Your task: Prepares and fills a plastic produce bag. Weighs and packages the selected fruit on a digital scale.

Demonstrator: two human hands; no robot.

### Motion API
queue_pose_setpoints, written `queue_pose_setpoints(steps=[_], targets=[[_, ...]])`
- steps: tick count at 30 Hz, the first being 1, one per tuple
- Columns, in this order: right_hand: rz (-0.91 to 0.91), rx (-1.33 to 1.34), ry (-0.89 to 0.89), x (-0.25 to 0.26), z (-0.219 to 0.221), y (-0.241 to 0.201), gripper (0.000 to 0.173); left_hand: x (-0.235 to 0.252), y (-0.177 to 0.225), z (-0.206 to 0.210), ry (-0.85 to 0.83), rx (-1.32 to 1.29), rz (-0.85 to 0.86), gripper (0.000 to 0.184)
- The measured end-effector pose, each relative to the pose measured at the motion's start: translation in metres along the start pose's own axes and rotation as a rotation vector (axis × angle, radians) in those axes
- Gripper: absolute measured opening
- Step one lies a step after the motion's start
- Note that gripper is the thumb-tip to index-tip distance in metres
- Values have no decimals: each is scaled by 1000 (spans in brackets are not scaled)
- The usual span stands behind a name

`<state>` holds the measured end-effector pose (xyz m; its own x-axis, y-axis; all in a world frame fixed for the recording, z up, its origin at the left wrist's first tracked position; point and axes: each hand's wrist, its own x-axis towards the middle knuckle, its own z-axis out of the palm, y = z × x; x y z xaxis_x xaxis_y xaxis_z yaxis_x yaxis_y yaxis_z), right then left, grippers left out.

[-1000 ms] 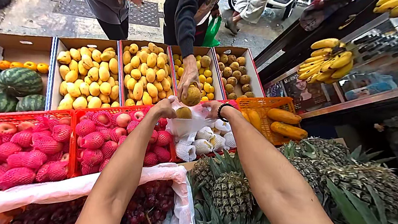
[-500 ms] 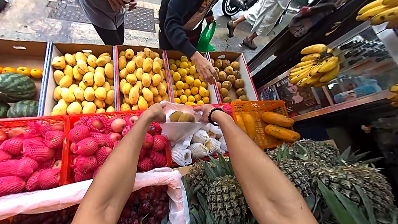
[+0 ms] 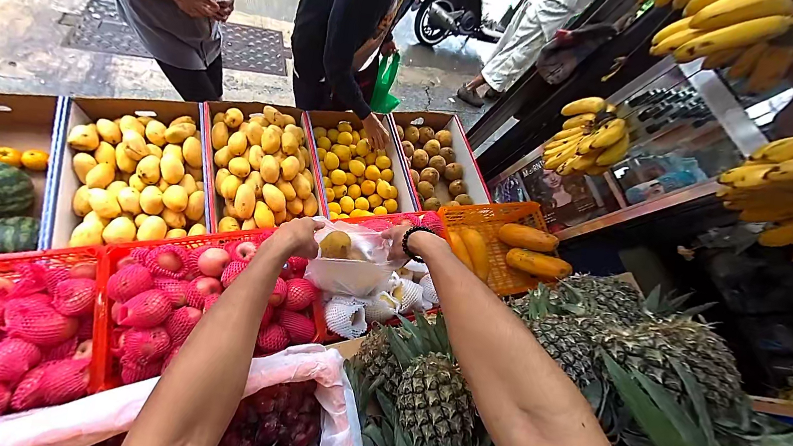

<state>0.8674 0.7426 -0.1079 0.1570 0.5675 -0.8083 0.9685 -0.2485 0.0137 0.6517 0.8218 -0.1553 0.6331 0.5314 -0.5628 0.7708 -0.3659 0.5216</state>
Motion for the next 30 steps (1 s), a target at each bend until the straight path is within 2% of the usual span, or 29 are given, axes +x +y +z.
queue_pose_setpoints(steps=[8,12,15,22,28,30], targets=[[-47,73,61,21,1,6,72,2,-5,1,2,14,-48,85],[-33,104,112,28,8,12,86,8,-12,6,-3,-135,-61,102],[-23,126,117,26,8,12,87,10,-13,5,11,-244,-68,108],[-39,99,72,9,-4,1,76,8,-16,3,42,-278,-26,101],[-64,47,71,14,-3,0,72,10,-20,2,54,-225,-12,74],[-75,36,58,12,-4,-2,69,10,-20,1,42,-236,-7,74]])
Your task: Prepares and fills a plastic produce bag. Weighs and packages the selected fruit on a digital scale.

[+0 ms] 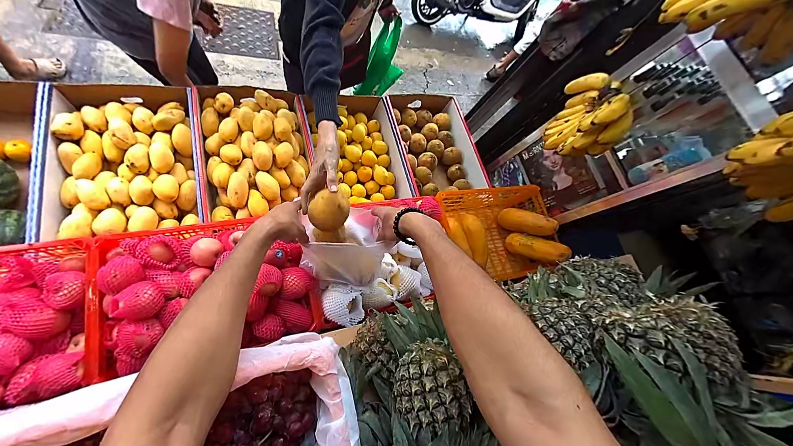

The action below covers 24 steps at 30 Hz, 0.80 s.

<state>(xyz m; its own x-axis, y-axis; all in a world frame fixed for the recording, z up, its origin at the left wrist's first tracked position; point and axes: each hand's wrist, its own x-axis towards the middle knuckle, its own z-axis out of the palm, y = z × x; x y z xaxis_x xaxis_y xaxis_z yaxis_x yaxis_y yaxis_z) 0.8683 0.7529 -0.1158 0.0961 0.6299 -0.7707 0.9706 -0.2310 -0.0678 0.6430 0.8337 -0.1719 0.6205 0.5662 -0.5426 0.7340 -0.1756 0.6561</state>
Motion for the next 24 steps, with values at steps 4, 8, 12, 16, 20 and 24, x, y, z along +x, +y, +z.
queue_pose_setpoints(steps=[4,8,12,16,20,24], targets=[[-22,-20,-8,-2,0,-2,64,0,1,-1,-17,-38,-32,83],[4,-5,-42,-14,-1,-8,54,-4,7,-4,-21,145,2,56],[119,304,13,-34,5,-13,38,-37,29,-7,200,450,-39,21],[68,173,118,-44,2,-12,31,-42,28,-14,171,345,13,27],[98,177,189,-94,-22,-36,34,-82,51,-36,261,32,146,30],[-43,500,418,-169,-40,-40,27,-166,120,-62,387,-406,197,27]])
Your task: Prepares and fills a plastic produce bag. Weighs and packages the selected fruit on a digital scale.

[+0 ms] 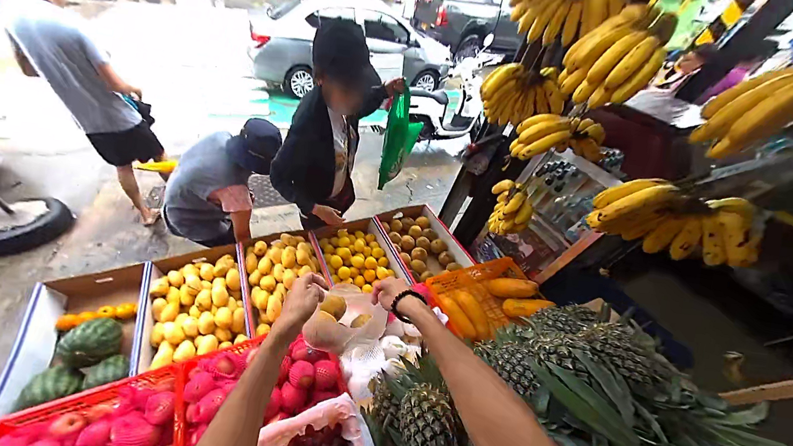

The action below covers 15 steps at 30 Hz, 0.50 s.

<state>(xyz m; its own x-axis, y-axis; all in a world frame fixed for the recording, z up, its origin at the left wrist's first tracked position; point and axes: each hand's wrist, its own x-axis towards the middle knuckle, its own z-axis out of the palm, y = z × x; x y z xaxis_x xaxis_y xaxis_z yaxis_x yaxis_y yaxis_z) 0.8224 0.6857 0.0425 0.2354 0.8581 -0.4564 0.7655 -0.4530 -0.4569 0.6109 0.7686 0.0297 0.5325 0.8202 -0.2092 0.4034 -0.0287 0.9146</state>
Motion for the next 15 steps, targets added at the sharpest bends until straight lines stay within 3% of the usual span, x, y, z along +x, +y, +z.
queue_pose_setpoints(steps=[5,7,9,12,15], targets=[[-23,929,282,-136,-62,-46,22,-108,132,-22,-80,26,315,30],[-109,1147,423,-204,-87,-53,17,-162,180,-22,-102,51,504,29],[-305,1260,541,-282,-106,-50,19,-214,228,-21,-125,40,665,29],[-677,1276,573,-407,-126,-39,21,-288,295,-13,-159,14,871,34],[-895,1200,608,-512,-114,-10,31,-357,336,25,-176,25,993,48]])
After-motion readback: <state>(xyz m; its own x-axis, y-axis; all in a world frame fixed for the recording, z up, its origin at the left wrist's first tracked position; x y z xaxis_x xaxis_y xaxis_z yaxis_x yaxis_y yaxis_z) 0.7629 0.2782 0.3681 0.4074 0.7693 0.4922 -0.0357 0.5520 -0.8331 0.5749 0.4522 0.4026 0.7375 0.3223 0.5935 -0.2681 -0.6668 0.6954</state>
